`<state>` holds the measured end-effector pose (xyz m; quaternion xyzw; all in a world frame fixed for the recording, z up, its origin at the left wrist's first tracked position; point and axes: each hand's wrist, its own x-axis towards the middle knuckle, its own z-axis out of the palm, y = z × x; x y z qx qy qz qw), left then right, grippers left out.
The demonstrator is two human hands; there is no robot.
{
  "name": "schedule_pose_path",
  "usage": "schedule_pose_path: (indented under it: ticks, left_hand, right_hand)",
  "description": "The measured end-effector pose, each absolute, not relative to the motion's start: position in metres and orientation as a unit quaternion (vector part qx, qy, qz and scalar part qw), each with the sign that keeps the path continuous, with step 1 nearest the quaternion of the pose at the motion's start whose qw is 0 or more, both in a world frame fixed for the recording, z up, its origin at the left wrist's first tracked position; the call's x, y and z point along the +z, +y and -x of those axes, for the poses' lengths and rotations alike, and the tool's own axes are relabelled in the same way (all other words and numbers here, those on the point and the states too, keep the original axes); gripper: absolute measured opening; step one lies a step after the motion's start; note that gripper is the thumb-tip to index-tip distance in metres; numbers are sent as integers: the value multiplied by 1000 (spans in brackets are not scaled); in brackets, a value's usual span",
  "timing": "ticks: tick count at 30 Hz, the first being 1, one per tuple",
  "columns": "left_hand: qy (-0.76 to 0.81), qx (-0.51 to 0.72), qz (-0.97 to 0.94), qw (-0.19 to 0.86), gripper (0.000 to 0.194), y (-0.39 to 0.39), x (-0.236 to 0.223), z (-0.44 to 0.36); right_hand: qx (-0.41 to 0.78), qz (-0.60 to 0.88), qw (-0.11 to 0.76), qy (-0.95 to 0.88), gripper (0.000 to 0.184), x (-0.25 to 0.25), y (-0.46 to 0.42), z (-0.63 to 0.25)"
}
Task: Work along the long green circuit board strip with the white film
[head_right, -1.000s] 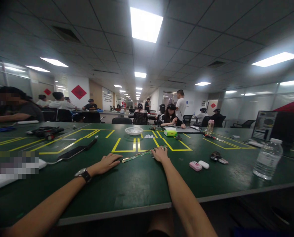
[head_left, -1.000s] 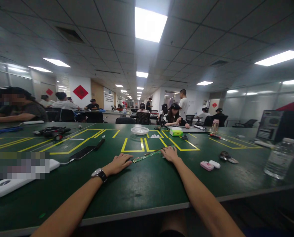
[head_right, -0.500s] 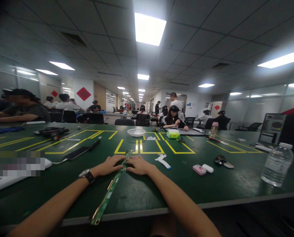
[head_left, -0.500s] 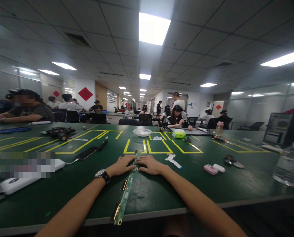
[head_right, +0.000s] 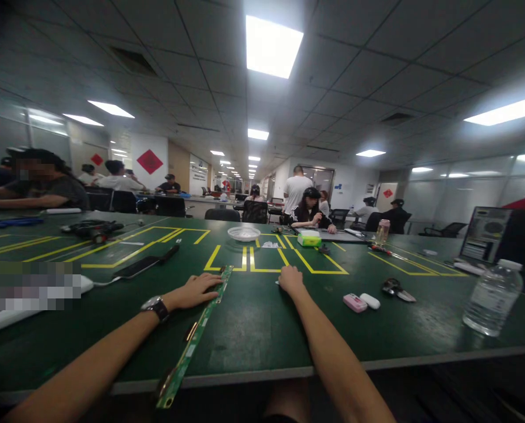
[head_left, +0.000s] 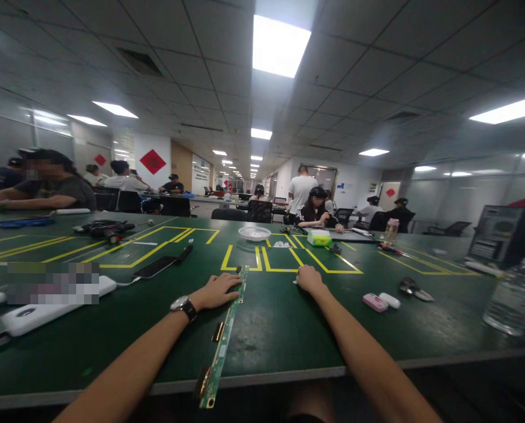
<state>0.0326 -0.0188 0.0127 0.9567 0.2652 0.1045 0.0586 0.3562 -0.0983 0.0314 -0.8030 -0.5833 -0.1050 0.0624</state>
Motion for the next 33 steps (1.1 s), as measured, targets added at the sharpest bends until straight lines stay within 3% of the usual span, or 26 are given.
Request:
schedule_pose_path:
  ticks: [4,13,33]
  left_hand:
    - [277,103,-954,53,49,-15,10,-33]
    - [298,92,-949,37,55,-15,7,-33]
    - [302,91,-949,31,57,-20,8,-35]
  right_hand:
    - [-84,732,71,-672,28,27,-91,-329]
    - [-44,450,182,-873,31,16,-86,-265]
    - [-48,411,192,-890,35,13,-91,-257]
